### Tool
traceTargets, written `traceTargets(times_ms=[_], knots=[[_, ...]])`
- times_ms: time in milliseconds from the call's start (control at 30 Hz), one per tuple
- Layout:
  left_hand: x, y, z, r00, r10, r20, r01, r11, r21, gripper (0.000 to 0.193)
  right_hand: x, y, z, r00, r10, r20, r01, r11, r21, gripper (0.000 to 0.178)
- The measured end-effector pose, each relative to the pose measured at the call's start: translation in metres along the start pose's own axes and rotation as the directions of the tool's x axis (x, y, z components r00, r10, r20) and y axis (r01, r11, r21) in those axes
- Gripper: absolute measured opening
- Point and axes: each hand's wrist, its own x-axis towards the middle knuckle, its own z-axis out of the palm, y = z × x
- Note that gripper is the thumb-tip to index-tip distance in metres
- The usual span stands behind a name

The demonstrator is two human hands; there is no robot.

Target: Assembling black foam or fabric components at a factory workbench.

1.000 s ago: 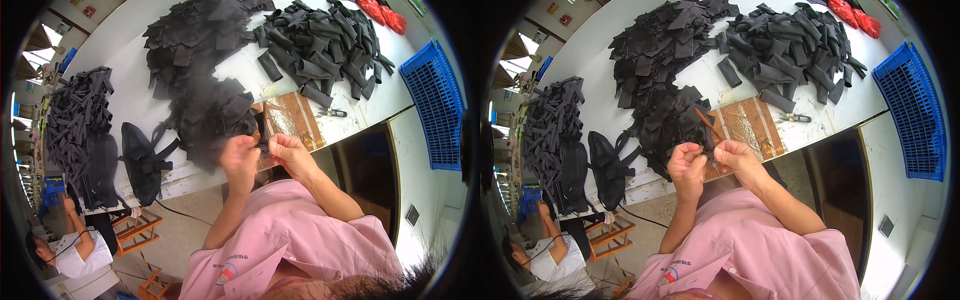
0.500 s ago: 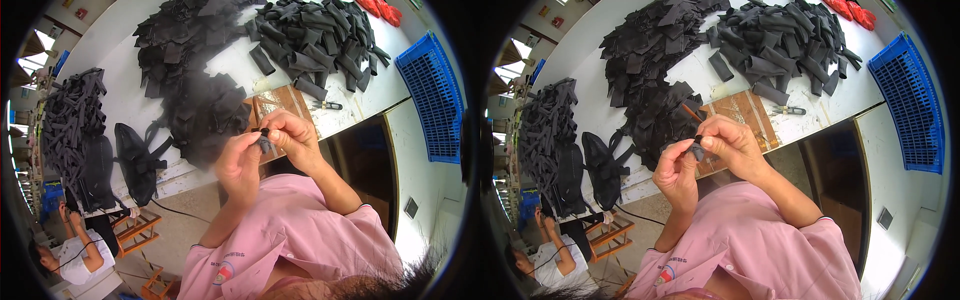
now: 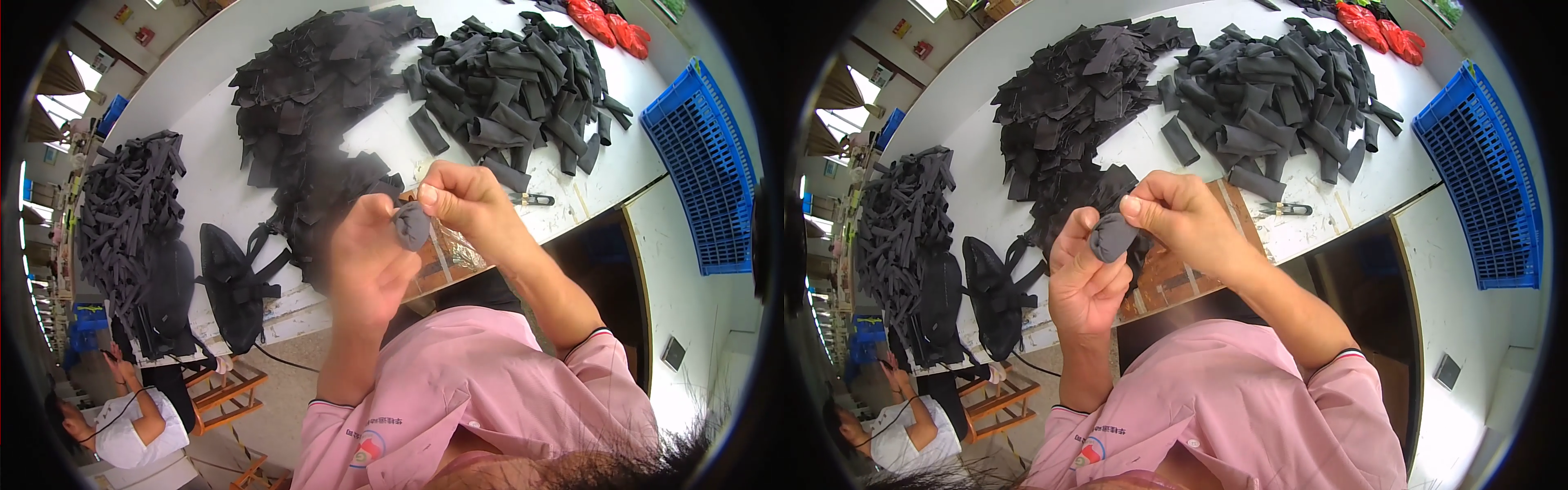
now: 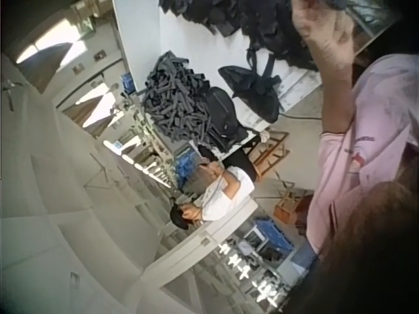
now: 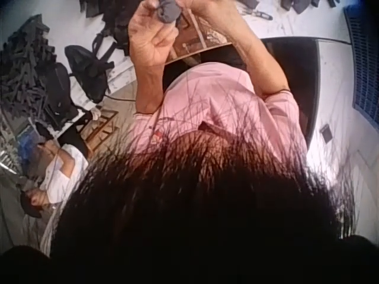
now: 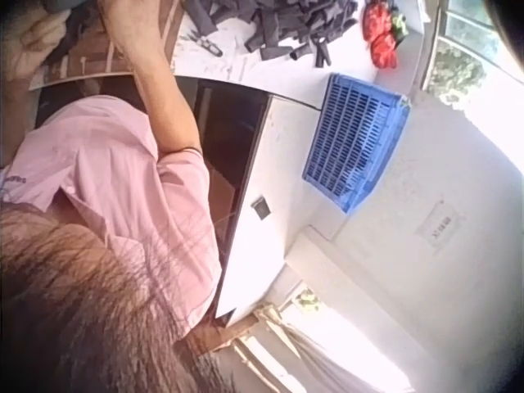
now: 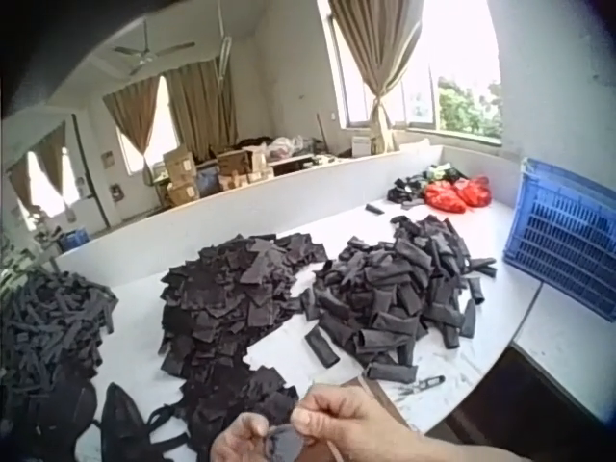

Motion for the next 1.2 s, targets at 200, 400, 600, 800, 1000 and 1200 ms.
traceTargets(times_ms=[200,400,600,800,1000,1200], knots=[[0.02,0.004,-0.015,0.98,-0.189,0.068,0.201,0.9,-0.388,0.029,0.018,0.009,-0.01,0.968,0.208,0.14,-0.233,0.953,0.194,0.023],[0.019,-0.011,-0.052,0.95,-0.264,-0.167,0.19,0.913,-0.361,0.025,0.022,0.048,-0.013,0.916,0.326,0.232,-0.394,0.837,0.378,0.029],[0.006,-0.02,-0.013,0.987,-0.014,-0.161,0.039,0.988,0.148,0.027,0.03,0.051,-0.024,0.93,0.078,0.36,-0.194,0.935,0.298,0.025],[0.017,-0.016,-0.042,0.907,-0.195,-0.373,0.094,0.958,-0.271,0.024,0.03,0.064,-0.023,0.926,0.199,0.319,-0.268,0.945,0.187,0.026],[0.037,-0.013,-0.049,0.933,-0.328,-0.149,0.097,0.626,-0.774,0.022,0.038,0.056,-0.019,0.95,0.173,0.261,-0.21,0.971,0.119,0.03],[0.016,-0.027,-0.064,0.909,-0.361,-0.208,0.144,0.741,-0.656,0.021,0.027,0.076,-0.025,0.931,0.243,0.272,-0.315,0.912,0.263,0.029]])
